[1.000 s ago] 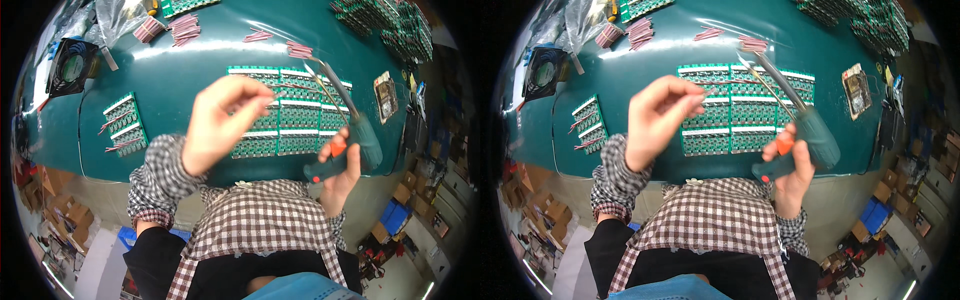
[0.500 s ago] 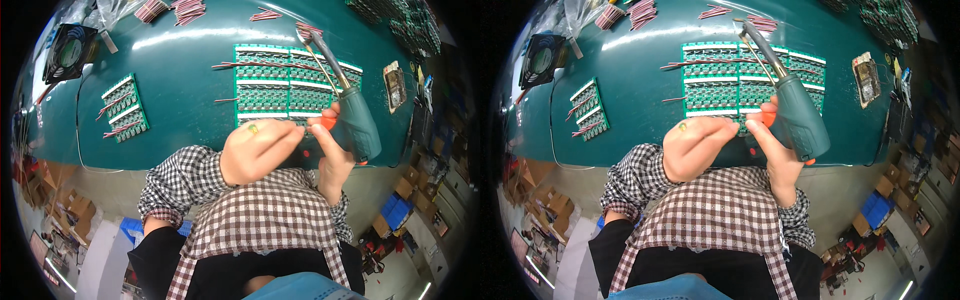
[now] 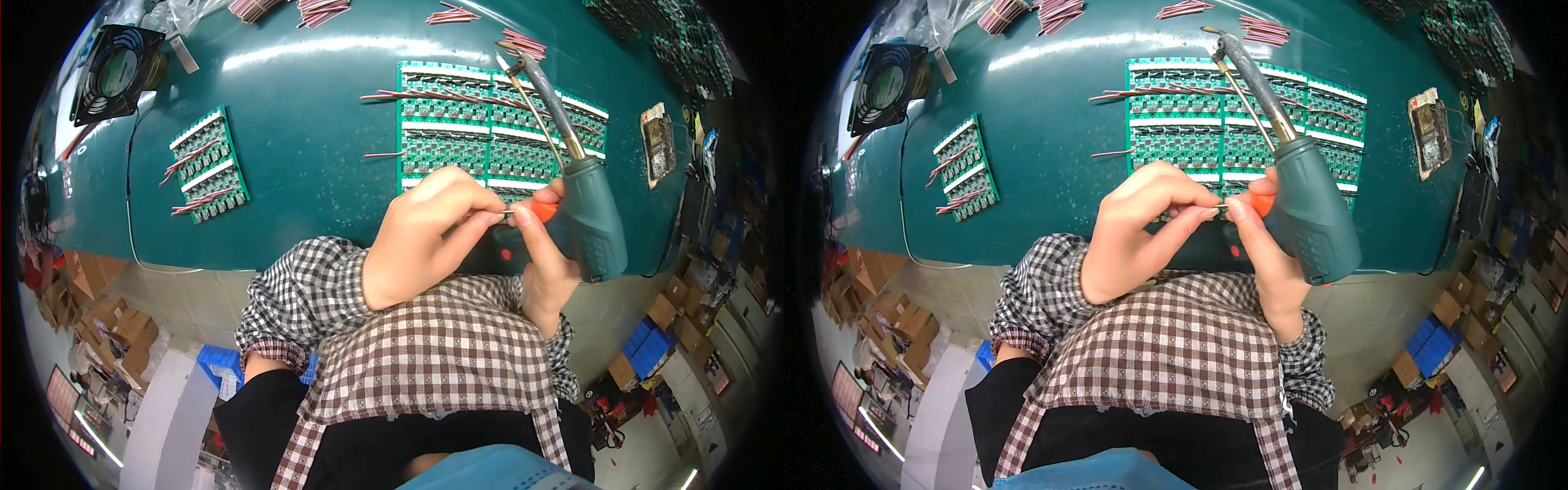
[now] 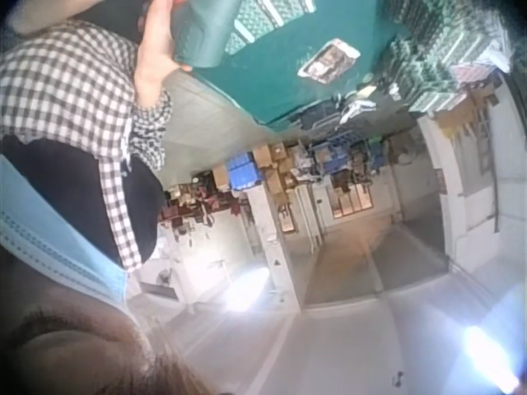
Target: The person uses a soldering iron to attach small red wires to green circuit boards arranged on a workbench. They repeatedly pick up wires, position them on the board, and apply heat to secure the connections. The process is repetitive, focusing on individual solder joints across multiple boards.
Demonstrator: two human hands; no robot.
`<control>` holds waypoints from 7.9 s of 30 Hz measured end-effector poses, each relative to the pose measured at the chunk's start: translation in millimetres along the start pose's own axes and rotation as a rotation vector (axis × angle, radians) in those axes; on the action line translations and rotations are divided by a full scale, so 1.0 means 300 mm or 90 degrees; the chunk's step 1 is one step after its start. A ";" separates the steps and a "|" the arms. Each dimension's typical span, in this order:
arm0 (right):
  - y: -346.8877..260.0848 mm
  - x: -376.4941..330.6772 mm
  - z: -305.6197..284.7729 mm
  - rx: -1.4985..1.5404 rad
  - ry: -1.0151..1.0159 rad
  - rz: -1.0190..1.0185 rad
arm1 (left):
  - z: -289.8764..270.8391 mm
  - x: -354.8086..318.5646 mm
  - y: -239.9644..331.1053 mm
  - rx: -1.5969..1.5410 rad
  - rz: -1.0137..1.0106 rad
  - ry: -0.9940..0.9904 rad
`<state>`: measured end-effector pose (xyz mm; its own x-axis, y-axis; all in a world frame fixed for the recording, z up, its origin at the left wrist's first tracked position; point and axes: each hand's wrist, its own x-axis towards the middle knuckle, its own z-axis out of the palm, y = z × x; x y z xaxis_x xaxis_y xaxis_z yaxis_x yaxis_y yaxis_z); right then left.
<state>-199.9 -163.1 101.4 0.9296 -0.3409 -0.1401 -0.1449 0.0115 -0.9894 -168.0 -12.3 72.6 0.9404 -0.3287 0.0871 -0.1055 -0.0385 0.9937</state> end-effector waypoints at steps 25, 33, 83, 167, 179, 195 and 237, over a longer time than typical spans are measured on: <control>0.004 -0.139 -0.125 -0.017 0.020 0.166 | -0.218 0.111 -0.123 0.366 -0.103 -0.061; -0.040 -0.091 -0.128 -0.052 0.001 0.203 | -0.221 0.110 -0.137 0.334 -0.114 -0.061; -0.058 -0.060 -0.087 -0.086 -0.066 0.247 | -0.218 0.115 -0.158 0.345 -0.070 -0.043; -0.045 -0.076 -0.103 -0.122 -0.068 0.209 | -0.202 0.107 -0.145 0.344 -0.077 -0.020; -0.047 -0.071 -0.103 -0.134 -0.085 0.214 | -0.203 0.106 -0.144 0.348 -0.078 -0.021; -0.050 -0.082 -0.112 -0.112 -0.064 0.222 | -0.201 0.106 -0.143 0.354 -0.072 -0.021; -0.048 -0.094 -0.108 -0.122 -0.075 0.226 | -0.182 0.084 -0.147 0.388 -0.053 -0.003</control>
<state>-235.1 -184.2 120.8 0.8415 -0.2378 -0.4850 -0.5130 -0.0704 -0.8555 -121.9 32.6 34.8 0.9520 -0.3059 0.0098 -0.1996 -0.5965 0.7774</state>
